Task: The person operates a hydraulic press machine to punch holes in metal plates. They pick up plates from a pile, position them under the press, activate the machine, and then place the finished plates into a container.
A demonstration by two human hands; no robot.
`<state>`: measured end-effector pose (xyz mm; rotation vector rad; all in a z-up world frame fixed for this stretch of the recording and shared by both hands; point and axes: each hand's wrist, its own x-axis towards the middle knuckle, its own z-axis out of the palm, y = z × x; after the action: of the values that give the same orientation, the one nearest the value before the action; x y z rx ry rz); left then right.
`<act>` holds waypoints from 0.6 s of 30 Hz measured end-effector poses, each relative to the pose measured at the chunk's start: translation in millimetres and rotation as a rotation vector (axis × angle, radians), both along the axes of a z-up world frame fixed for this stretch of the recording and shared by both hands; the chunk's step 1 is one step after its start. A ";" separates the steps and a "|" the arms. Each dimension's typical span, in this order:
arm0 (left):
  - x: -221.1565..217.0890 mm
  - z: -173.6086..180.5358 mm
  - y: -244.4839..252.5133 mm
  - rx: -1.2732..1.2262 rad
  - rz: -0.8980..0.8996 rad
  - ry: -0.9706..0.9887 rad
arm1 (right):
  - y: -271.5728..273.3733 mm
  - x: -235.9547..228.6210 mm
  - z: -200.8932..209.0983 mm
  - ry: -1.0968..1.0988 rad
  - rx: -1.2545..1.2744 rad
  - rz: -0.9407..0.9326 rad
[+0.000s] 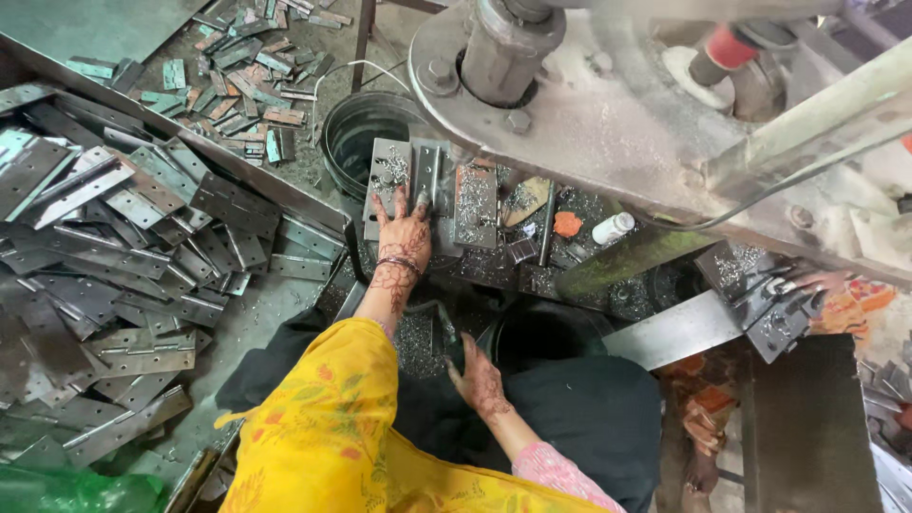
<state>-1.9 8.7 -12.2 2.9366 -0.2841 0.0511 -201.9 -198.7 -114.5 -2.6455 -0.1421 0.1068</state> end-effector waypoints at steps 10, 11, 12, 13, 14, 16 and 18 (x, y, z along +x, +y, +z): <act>31.0 -7.5 -8.2 0.068 0.088 0.026 | 16.7 30.2 138.8 0.274 -0.167 0.072; 34.8 -6.3 -8.3 0.070 0.097 0.031 | 17.9 32.0 140.8 0.280 -0.176 0.077; 36.5 -6.8 -8.8 0.072 0.105 0.041 | 18.5 30.1 137.7 0.275 -0.180 0.068; 38.7 -7.3 -9.6 0.047 0.110 0.033 | 17.6 27.7 130.8 0.271 -0.184 0.058; 38.9 -8.7 -10.0 0.023 0.116 0.028 | 15.4 24.6 120.4 0.269 -0.187 0.050; 38.8 -10.0 -9.8 -0.009 0.125 0.003 | 10.8 16.9 91.6 0.182 -0.160 0.025; 39.7 -8.3 -7.9 -0.022 0.134 -0.037 | 9.1 8.8 56.3 0.121 -0.106 -0.007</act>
<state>37.8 0.8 -20.5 2.9308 -0.0909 0.1275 -193.1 -189.6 -58.2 -2.7357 -0.0893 0.2781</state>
